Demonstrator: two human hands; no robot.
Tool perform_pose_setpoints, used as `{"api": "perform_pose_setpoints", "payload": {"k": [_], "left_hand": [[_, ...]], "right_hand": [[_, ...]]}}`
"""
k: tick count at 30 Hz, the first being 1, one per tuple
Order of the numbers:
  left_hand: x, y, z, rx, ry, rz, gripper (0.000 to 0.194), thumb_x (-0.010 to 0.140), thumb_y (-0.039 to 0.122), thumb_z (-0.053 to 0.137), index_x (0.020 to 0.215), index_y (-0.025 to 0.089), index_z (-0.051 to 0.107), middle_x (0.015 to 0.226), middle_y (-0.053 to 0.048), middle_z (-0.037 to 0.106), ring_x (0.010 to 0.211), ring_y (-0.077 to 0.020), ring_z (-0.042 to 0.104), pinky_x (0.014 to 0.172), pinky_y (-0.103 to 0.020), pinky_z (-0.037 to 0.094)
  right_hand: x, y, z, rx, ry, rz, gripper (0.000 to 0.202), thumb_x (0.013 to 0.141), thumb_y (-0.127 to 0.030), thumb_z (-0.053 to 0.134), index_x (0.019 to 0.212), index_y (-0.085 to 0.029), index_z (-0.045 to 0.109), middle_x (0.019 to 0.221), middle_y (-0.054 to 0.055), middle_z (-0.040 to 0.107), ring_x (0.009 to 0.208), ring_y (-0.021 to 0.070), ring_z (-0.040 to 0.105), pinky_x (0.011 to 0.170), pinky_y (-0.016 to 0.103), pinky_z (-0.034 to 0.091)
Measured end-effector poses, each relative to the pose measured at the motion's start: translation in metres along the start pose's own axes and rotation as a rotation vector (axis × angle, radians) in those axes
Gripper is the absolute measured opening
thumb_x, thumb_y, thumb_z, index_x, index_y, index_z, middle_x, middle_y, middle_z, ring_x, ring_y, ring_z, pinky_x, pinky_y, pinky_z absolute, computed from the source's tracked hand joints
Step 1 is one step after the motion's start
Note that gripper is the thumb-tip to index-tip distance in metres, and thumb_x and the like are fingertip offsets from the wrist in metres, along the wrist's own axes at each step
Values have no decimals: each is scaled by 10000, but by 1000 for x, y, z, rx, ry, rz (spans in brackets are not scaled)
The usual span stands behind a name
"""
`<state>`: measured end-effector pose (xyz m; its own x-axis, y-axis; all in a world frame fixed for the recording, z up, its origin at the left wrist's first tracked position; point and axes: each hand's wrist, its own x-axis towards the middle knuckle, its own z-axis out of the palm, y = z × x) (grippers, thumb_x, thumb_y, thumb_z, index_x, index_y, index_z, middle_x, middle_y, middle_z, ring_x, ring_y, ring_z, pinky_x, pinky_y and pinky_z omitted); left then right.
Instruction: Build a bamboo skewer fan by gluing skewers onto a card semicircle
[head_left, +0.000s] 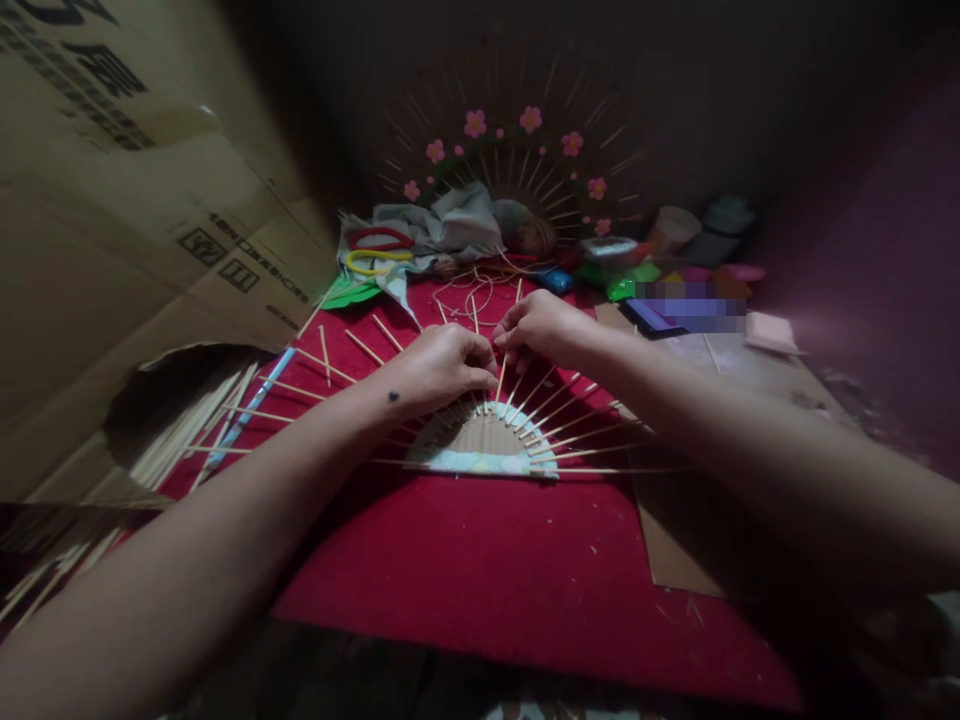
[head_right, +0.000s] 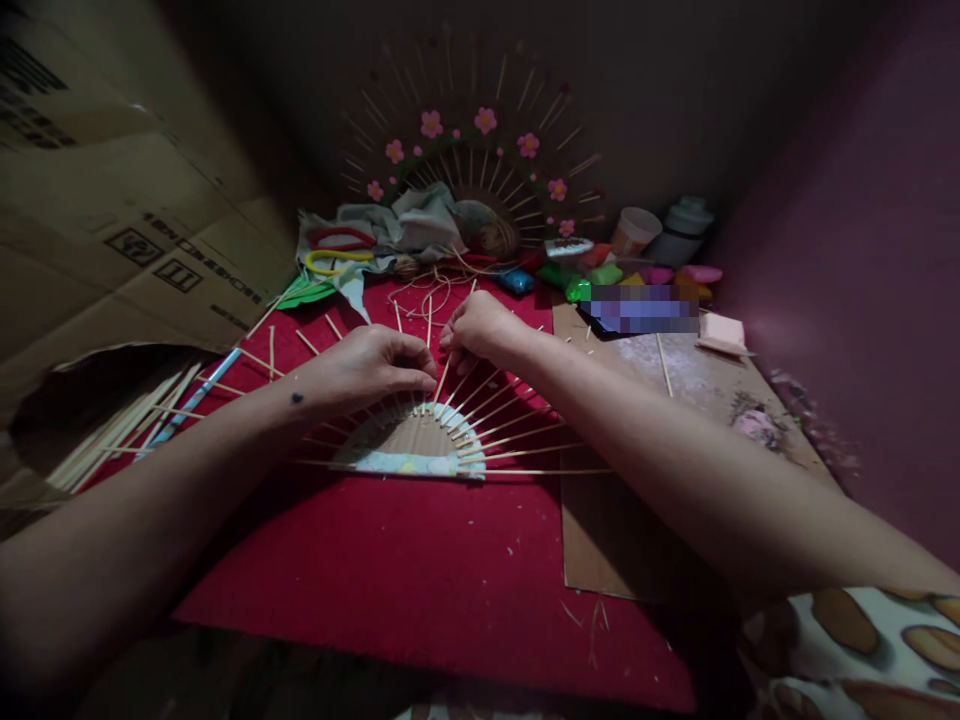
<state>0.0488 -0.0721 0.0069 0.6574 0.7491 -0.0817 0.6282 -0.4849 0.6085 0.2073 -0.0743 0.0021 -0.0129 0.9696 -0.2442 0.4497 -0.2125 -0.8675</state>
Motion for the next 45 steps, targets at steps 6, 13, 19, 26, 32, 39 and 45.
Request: {"api": "perform_pose_setpoints", "payload": {"k": [6, 13, 19, 26, 32, 39, 45], "left_hand": [[-1, 1, 3, 23, -40, 33, 114, 700, 253, 676, 667, 145, 660, 563, 34, 540, 590, -100, 484, 556, -225, 323], [2, -5, 8, 72, -42, 51, 111, 696, 267, 692, 693, 163, 654, 609, 22, 591, 628, -119, 522, 579, -242, 316], [4, -6, 7, 119, -63, 57, 116, 708, 272, 673, 682, 166, 635, 597, 22, 568, 619, -119, 512, 564, -241, 299], [2, -3, 10, 193, -38, 57, 127, 718, 279, 651, 665, 168, 619, 590, 14, 549, 593, -119, 478, 548, -249, 275], [1, -1, 11, 212, -54, 75, 94, 716, 221, 590, 734, 165, 664, 658, -21, 630, 628, -141, 533, 553, -251, 291], [0, 1, 10, 274, -53, 45, 98, 705, 232, 561, 683, 167, 631, 623, -21, 590, 609, -144, 508, 543, -251, 277], [1, -1, 11, 307, -55, 49, 106, 727, 272, 560, 697, 182, 608, 649, -21, 583, 634, -156, 506, 551, -261, 262]], "right_hand": [[-2, 0, 3, -19, 32, 8, 220, 758, -15, 596, 595, -162, 572, 444, 13, 570, 384, 145, 549, 429, 272, 473], [0, 3, 3, -66, 34, 6, 196, 753, -34, 613, 627, -173, 553, 450, 14, 583, 418, 163, 584, 429, 273, 490], [-1, -6, 4, -251, 53, -35, 145, 723, -55, 659, 733, -178, 582, 455, -17, 564, 389, 139, 531, 403, 238, 415], [-7, -4, -11, -683, 337, -310, 160, 784, -70, 548, 770, -140, 691, 727, 90, 688, 704, 180, 615, 633, 269, 425], [-36, 23, 8, -808, 109, -579, 232, 803, -83, 550, 957, -134, 716, 976, 118, 693, 851, 203, 639, 740, 281, 449], [-41, 37, 18, -802, 38, -643, 216, 820, -97, 557, 964, -130, 714, 1085, 128, 697, 1023, 243, 631, 963, 366, 429], [-41, 39, 16, -766, 15, -661, 213, 822, -86, 558, 958, -135, 714, 1129, 135, 689, 1077, 246, 628, 1030, 388, 396]]}}
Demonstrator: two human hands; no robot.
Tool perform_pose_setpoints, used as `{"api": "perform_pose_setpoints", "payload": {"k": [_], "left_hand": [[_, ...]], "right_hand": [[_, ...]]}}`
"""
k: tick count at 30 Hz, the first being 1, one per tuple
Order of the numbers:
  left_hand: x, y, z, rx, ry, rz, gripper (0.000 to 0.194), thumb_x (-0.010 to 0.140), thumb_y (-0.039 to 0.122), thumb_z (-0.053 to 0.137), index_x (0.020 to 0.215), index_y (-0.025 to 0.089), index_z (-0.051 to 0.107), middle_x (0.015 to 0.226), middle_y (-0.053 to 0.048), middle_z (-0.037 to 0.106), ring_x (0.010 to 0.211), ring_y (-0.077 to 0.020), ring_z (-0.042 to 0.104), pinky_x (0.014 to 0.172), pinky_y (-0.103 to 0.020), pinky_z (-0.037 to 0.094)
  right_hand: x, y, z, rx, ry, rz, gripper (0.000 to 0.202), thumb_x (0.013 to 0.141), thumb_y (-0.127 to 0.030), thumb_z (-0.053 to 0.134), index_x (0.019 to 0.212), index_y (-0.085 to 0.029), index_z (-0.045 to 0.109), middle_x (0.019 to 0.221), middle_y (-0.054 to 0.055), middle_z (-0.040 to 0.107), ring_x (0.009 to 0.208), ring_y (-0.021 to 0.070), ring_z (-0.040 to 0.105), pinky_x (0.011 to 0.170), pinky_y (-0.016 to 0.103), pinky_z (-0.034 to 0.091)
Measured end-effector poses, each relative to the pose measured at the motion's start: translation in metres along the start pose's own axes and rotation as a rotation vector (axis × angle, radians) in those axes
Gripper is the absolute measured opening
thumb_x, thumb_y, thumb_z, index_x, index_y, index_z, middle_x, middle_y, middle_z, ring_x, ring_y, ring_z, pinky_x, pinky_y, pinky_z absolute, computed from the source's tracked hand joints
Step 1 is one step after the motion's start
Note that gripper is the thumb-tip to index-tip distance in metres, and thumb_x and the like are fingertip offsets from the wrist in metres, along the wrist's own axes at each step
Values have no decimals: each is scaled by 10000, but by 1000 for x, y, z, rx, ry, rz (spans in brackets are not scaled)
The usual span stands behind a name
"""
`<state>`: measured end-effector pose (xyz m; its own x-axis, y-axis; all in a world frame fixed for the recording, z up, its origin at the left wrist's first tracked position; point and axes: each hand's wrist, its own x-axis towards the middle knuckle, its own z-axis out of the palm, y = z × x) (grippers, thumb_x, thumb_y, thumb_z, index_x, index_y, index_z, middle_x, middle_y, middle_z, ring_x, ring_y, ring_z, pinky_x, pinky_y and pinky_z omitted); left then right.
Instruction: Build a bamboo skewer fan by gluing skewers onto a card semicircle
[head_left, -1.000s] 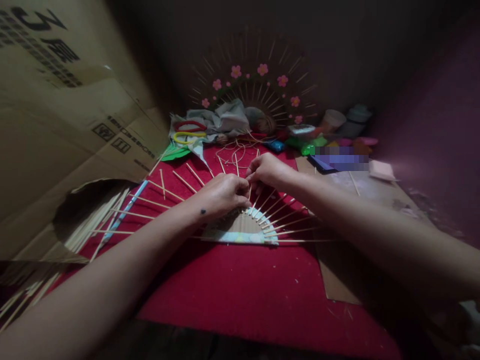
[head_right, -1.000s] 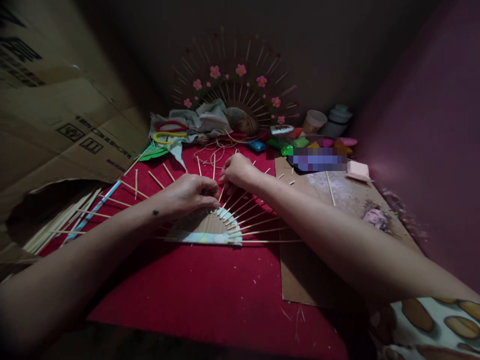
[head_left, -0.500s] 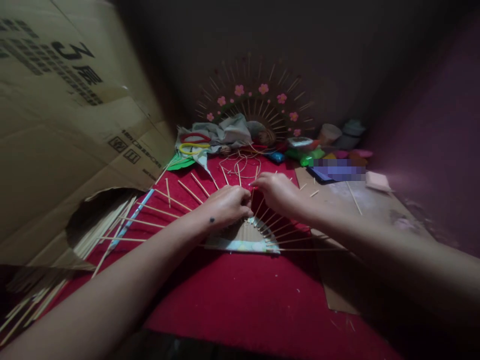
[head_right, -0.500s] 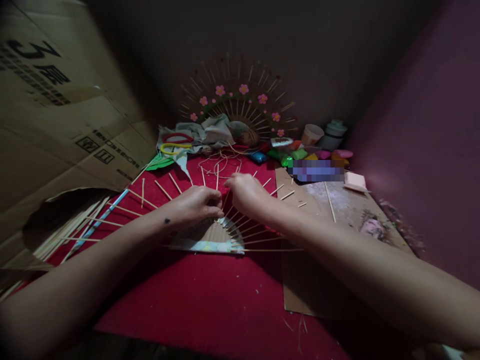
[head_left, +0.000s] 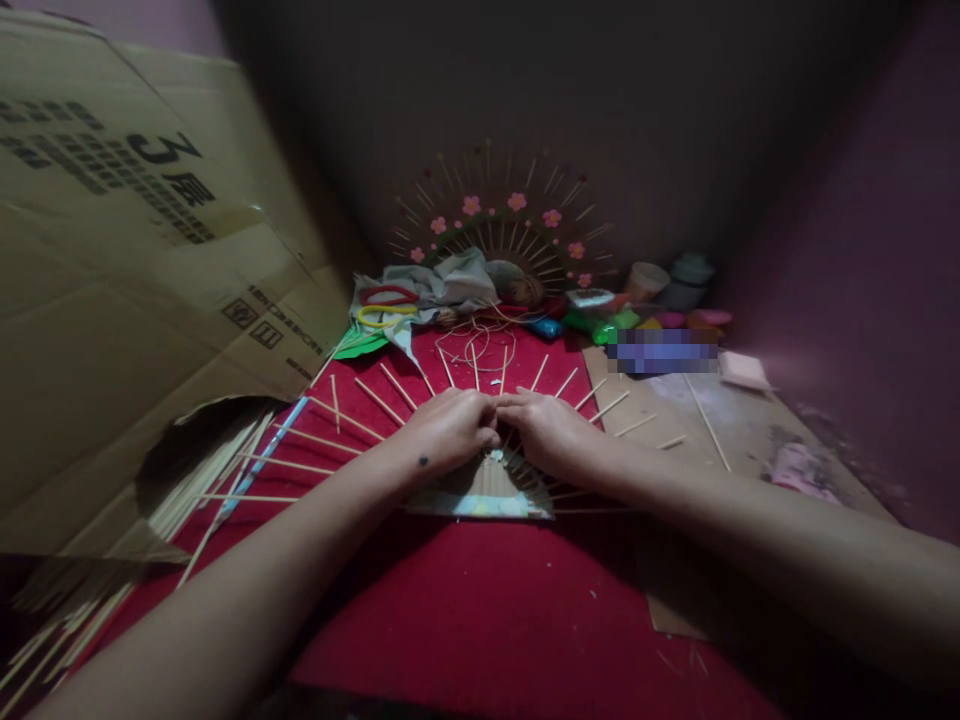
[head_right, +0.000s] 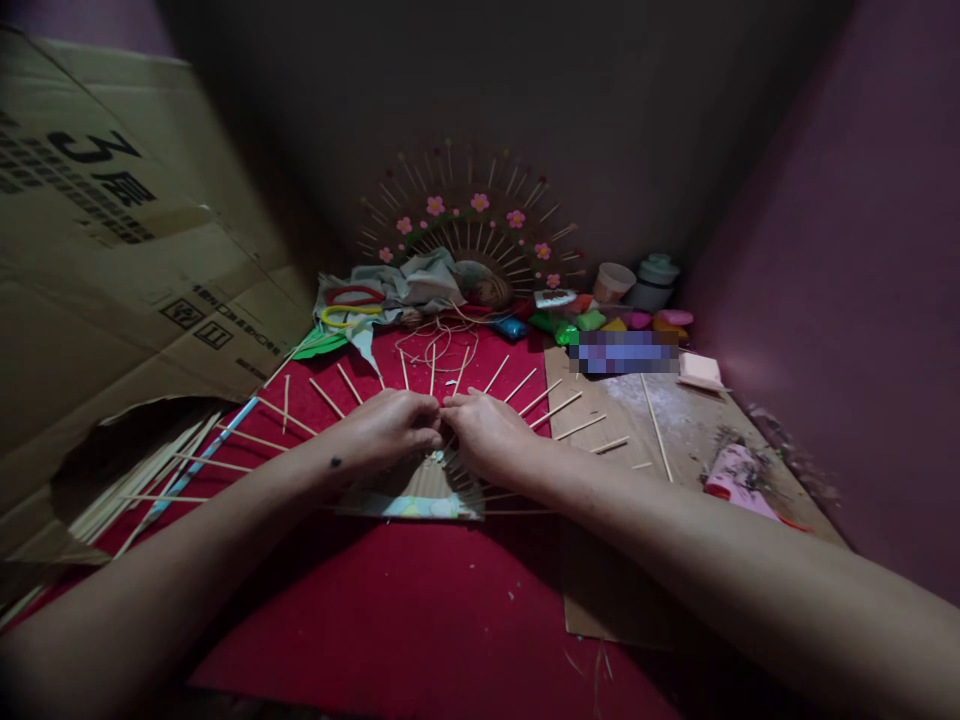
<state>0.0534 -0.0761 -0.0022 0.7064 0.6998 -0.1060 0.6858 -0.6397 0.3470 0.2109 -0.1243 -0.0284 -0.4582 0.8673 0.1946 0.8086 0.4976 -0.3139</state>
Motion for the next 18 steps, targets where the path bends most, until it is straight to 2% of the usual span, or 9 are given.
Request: {"api": "perform_pose_setpoints", "payload": {"k": [6, 9, 12, 15, 18], "left_hand": [[1, -1, 2, 49, -1, 9, 135, 751, 307, 572, 718, 185, 619, 677, -28, 611, 661, -166, 533, 553, -264, 274], [0, 1, 2, 96, 16, -3, 132, 773, 314, 585, 768, 189, 629, 711, -33, 634, 687, -175, 555, 561, -268, 290], [-1, 3, 3, 89, 31, -16, 133, 780, 321, 604, 795, 189, 601, 739, -34, 639, 708, -183, 562, 578, -271, 317], [-2, 5, 4, 68, 48, -15, 121, 774, 274, 604, 868, 200, 582, 765, -26, 635, 716, -180, 562, 583, -266, 323], [-3, 5, 4, 52, 49, 7, 147, 775, 249, 607, 913, 213, 573, 743, -9, 621, 702, -170, 554, 583, -258, 324]], "right_hand": [[-1, 1, 1, -12, 8, -35, 284, 833, -93, 540, 1044, -172, 713, 1144, 109, 688, 1115, 240, 612, 1058, 415, 370], [-3, 6, -10, -52, 72, 76, 442, 764, -8, 514, 1141, -164, 683, 1239, 126, 639, 1116, 237, 610, 974, 365, 443], [-8, 12, -25, -149, 123, 235, 462, 729, 16, 483, 1089, -158, 715, 1094, 127, 703, 984, 244, 651, 850, 354, 483], [-16, 13, -33, -162, 19, 237, 421, 696, 23, 482, 935, -180, 763, 886, 92, 736, 845, 219, 649, 761, 322, 468], [-23, 9, -29, -135, -49, 119, 423, 688, 30, 480, 914, -191, 761, 875, 70, 720, 841, 191, 606, 763, 292, 434]]}}
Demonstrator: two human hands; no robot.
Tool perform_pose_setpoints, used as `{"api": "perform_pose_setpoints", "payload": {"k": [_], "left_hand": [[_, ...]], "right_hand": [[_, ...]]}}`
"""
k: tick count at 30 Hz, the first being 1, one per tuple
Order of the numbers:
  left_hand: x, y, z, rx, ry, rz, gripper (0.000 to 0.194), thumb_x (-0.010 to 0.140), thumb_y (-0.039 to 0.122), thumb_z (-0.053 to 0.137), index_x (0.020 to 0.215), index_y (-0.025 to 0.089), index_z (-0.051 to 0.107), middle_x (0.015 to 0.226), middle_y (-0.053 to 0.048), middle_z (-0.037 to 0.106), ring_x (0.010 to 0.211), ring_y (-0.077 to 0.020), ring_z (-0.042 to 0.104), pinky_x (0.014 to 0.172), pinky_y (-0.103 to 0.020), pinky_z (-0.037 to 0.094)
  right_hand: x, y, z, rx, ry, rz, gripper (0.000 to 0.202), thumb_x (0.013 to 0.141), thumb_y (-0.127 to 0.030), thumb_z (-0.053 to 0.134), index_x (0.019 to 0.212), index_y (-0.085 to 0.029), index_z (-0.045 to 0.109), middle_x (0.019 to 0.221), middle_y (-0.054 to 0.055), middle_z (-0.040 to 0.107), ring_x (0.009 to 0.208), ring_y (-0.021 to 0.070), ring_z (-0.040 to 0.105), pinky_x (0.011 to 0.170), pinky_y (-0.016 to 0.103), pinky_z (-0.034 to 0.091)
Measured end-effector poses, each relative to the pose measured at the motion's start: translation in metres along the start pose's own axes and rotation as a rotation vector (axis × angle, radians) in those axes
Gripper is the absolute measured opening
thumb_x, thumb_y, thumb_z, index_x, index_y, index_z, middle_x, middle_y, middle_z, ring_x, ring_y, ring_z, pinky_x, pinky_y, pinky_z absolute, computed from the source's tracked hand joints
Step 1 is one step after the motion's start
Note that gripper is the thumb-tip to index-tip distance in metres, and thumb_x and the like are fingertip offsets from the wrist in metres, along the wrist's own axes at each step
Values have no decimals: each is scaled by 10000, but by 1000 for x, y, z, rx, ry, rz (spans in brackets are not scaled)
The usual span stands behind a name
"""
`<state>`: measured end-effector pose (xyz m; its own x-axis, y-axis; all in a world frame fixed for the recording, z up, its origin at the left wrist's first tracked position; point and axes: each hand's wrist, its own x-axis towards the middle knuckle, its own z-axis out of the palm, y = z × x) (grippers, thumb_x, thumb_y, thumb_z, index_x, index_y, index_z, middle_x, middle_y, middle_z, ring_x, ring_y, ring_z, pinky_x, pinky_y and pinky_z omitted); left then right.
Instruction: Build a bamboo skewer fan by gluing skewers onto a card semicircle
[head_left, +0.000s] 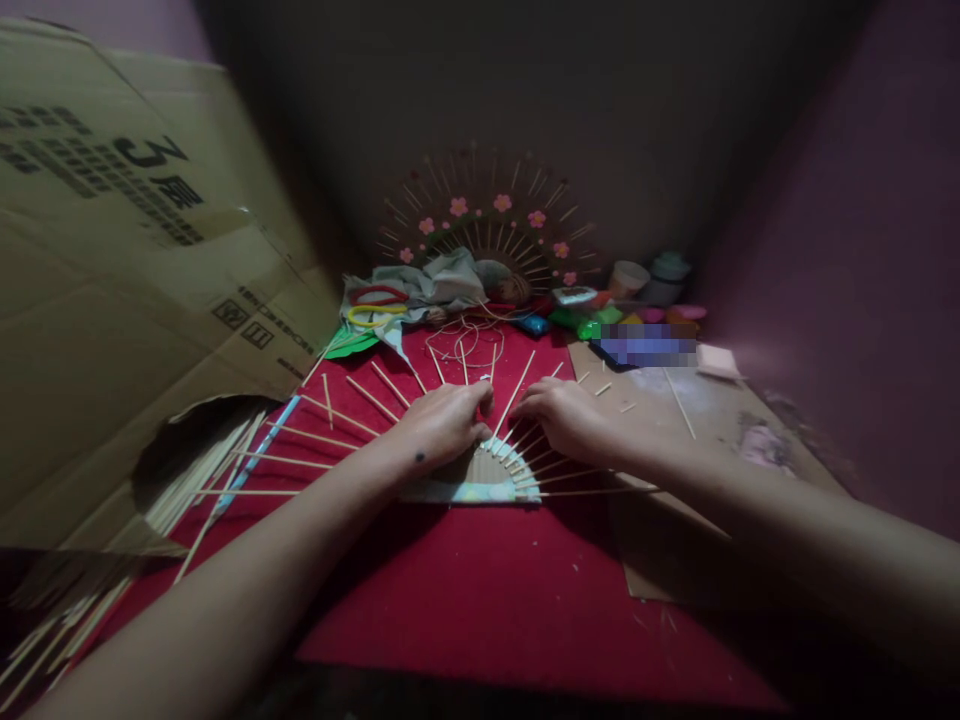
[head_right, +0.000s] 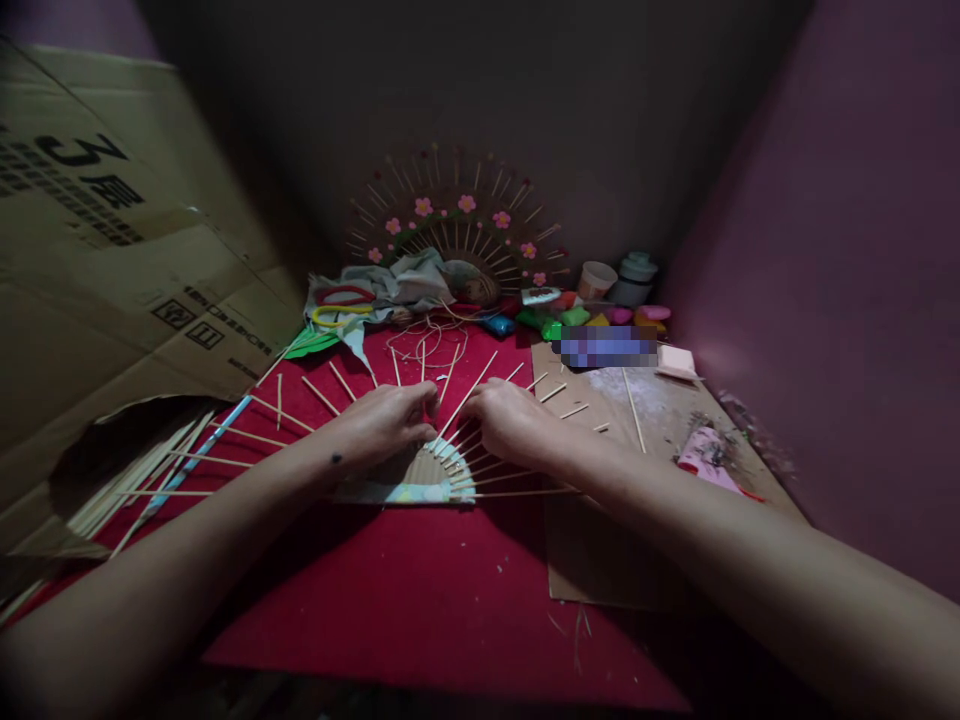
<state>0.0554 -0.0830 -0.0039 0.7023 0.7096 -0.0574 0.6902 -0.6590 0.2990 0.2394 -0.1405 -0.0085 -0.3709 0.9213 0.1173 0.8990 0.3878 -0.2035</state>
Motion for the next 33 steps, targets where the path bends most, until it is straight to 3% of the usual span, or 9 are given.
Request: {"api": "perform_pose_setpoints", "payload": {"k": [7, 16, 19, 26, 33], "left_hand": [[2, -2, 1, -4, 1, 22, 90, 779, 252, 599, 851, 203, 574, 748, -8, 629, 713, -167, 567, 584, -256, 326], [1, -2, -1, 23, -17, 15, 79, 789, 267, 594, 809, 197, 565, 764, -32, 634, 705, -170, 543, 579, -266, 312], [1, -2, -1, 25, -20, 32, 73, 793, 262, 581, 778, 192, 562, 726, -26, 614, 665, -158, 515, 563, -263, 292], [1, -2, 0, 40, -20, 31, 127, 800, 296, 561, 738, 185, 567, 690, -21, 592, 644, -154, 502, 556, -259, 284], [0, -5, -2, 28, -28, 45, 154, 794, 292, 550, 705, 181, 609, 660, -19, 602, 622, -147, 515, 535, -252, 289]], "right_hand": [[-2, -8, 10, -2, 0, -67, 318, 768, -29, 503, 943, -149, 739, 945, 104, 666, 859, 183, 547, 749, 279, 398], [1, -13, 7, -34, -5, -31, 284, 788, -32, 497, 923, -134, 725, 920, 103, 636, 801, 166, 551, 708, 282, 398], [-1, -16, 5, -28, 57, -3, 293, 775, -3, 483, 921, -112, 713, 918, 108, 640, 816, 165, 558, 729, 282, 412], [-14, -31, 9, -4, 27, -163, 313, 787, -49, 525, 1028, -150, 696, 948, 91, 642, 860, 187, 556, 750, 306, 442], [-20, -31, 13, -15, 22, -206, 259, 806, -37, 499, 964, -106, 691, 990, 133, 628, 958, 213, 518, 831, 350, 446]]}}
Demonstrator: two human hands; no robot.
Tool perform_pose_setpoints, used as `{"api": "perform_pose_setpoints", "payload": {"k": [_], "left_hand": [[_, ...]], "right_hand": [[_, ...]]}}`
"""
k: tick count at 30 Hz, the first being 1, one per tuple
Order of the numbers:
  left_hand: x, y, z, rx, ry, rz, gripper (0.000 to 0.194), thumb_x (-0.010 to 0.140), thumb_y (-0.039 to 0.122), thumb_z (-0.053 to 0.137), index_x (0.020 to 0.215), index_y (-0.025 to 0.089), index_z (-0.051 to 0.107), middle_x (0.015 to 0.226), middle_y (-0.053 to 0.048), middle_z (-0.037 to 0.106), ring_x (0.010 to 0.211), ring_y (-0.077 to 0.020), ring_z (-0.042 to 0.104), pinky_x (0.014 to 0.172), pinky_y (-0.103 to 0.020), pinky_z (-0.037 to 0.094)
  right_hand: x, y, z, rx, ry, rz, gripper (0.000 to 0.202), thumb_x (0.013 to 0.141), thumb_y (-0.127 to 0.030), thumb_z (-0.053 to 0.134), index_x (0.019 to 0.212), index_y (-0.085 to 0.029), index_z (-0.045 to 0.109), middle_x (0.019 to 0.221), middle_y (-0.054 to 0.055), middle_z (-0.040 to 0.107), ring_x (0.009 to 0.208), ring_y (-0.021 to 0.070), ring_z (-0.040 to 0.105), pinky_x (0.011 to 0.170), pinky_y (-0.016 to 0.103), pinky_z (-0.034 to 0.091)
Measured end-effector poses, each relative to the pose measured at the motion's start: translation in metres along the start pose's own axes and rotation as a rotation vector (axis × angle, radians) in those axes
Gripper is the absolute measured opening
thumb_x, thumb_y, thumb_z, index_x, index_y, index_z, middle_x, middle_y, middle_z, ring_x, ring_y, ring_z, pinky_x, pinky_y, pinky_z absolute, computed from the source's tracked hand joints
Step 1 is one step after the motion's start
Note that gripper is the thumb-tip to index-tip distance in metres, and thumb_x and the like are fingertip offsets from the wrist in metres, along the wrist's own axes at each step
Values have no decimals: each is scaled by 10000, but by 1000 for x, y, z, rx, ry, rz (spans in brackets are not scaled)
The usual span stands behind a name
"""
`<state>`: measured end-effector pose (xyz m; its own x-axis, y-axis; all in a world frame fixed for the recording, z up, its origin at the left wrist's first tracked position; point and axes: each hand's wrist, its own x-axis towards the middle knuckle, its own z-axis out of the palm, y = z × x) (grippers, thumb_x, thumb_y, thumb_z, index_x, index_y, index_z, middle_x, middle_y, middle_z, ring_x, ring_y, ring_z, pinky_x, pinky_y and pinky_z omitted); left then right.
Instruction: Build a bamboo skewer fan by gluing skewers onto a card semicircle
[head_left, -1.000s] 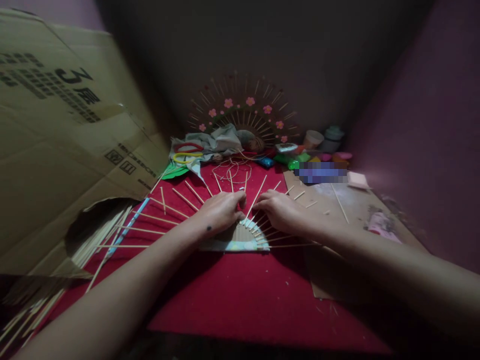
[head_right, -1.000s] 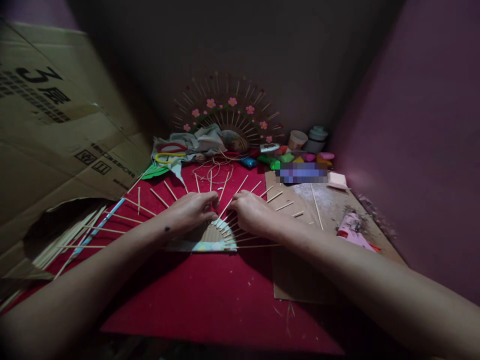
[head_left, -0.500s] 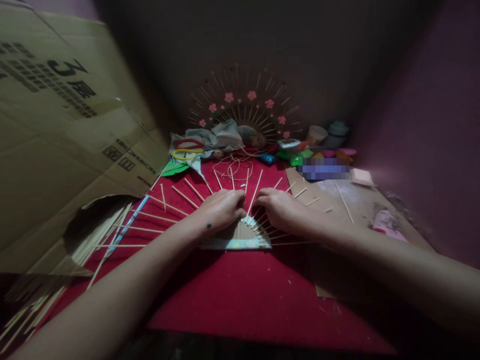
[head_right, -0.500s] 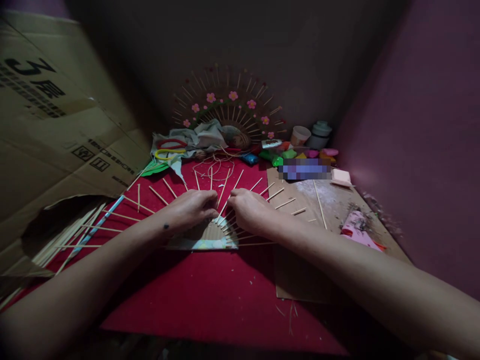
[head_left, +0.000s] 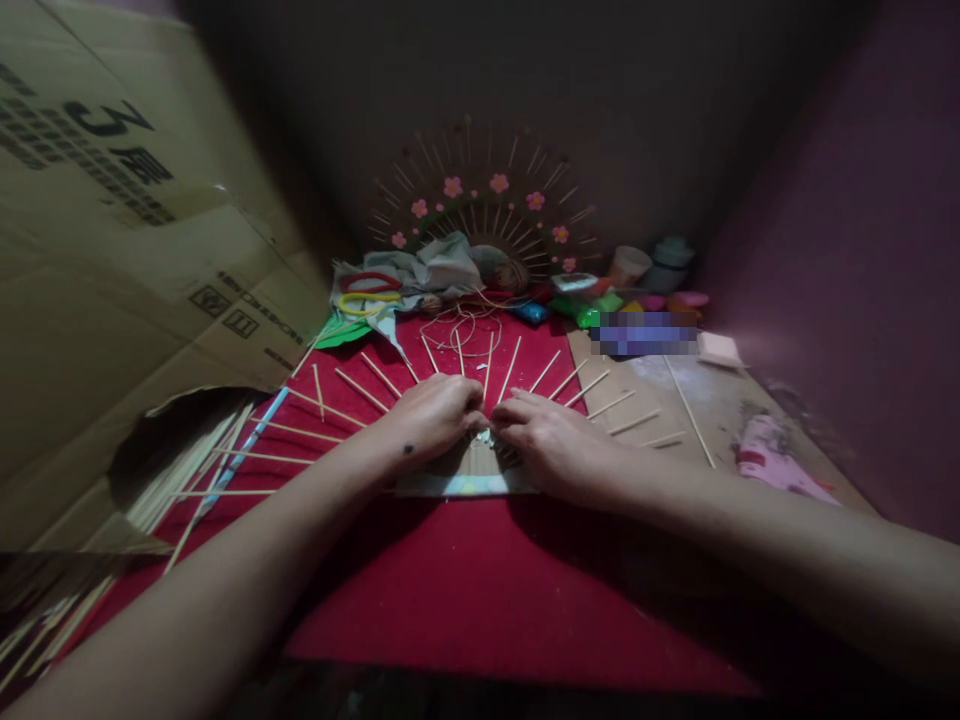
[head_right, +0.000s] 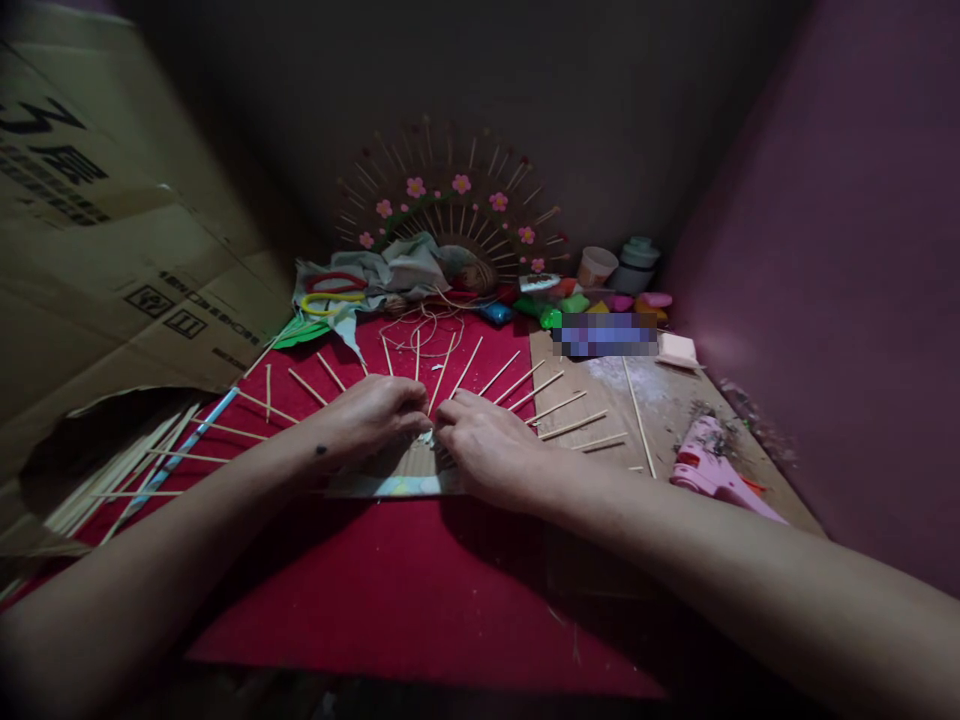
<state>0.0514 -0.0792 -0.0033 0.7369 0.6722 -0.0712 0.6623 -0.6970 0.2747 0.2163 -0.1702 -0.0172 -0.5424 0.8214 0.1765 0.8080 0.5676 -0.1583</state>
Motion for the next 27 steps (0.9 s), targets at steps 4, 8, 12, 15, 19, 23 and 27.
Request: {"api": "perform_pose_setpoints", "payload": {"k": [4, 8, 12, 15, 19, 23, 27], "left_hand": [[-1, 0, -5, 15, 8, 29, 217, 843, 287, 493, 741, 169, 645, 669, -37, 624, 605, -145, 520, 537, -258, 297], [-1, 1, -15, 51, 75, -31, 259, 879, 299, 470, 756, 164, 653, 686, -54, 643, 622, -158, 536, 575, -273, 325], [-2, -6, -23, 113, 216, -98, 269, 901, 281, 435, 785, 168, 650, 723, -63, 659, 647, -166, 550, 599, -287, 332], [-3, -13, -27, 141, 276, -126, 320, 906, 341, 432, 746, 168, 648, 692, -66, 648, 630, -169, 541, 591, -297, 321], [-5, -17, -31, 154, 301, -169, 333, 888, 393, 454, 751, 174, 663, 692, -62, 647, 640, -170, 539, 583, -293, 311], [-6, -19, -35, 158, 350, -179, 309, 871, 399, 487, 785, 179, 687, 722, -55, 664, 674, -174, 557, 601, -286, 331], [-7, -19, -39, 159, 350, -180, 322, 866, 405, 503, 716, 178, 674, 651, -41, 635, 622, -158, 535, 574, -278, 326]], "right_hand": [[2, 1, 0, 13, -1, 19, 289, 790, -19, 492, 987, -105, 686, 994, 118, 629, 904, 191, 529, 798, 316, 440], [6, -3, -2, 34, 51, 33, 277, 801, -38, 497, 1006, -103, 671, 983, 120, 626, 886, 188, 524, 792, 313, 429], [5, -10, -2, 3, 31, -2, 283, 789, -24, 479, 971, -109, 679, 948, 117, 615, 868, 199, 500, 783, 331, 409], [4, -12, -2, -16, 10, 14, 291, 797, -34, 469, 971, -116, 688, 917, 105, 604, 805, 190, 477, 723, 320, 389], [5, -13, -1, -59, -19, 4, 301, 778, -28, 472, 965, -112, 691, 918, 105, 603, 801, 196, 462, 722, 326, 376], [6, -15, -1, -97, -54, -24, 285, 785, -34, 472, 958, -98, 690, 925, 113, 611, 816, 209, 470, 743, 341, 384], [6, -16, -2, -118, -29, -52, 288, 772, -32, 487, 978, -90, 681, 927, 116, 620, 823, 213, 469, 760, 346, 392]]}}
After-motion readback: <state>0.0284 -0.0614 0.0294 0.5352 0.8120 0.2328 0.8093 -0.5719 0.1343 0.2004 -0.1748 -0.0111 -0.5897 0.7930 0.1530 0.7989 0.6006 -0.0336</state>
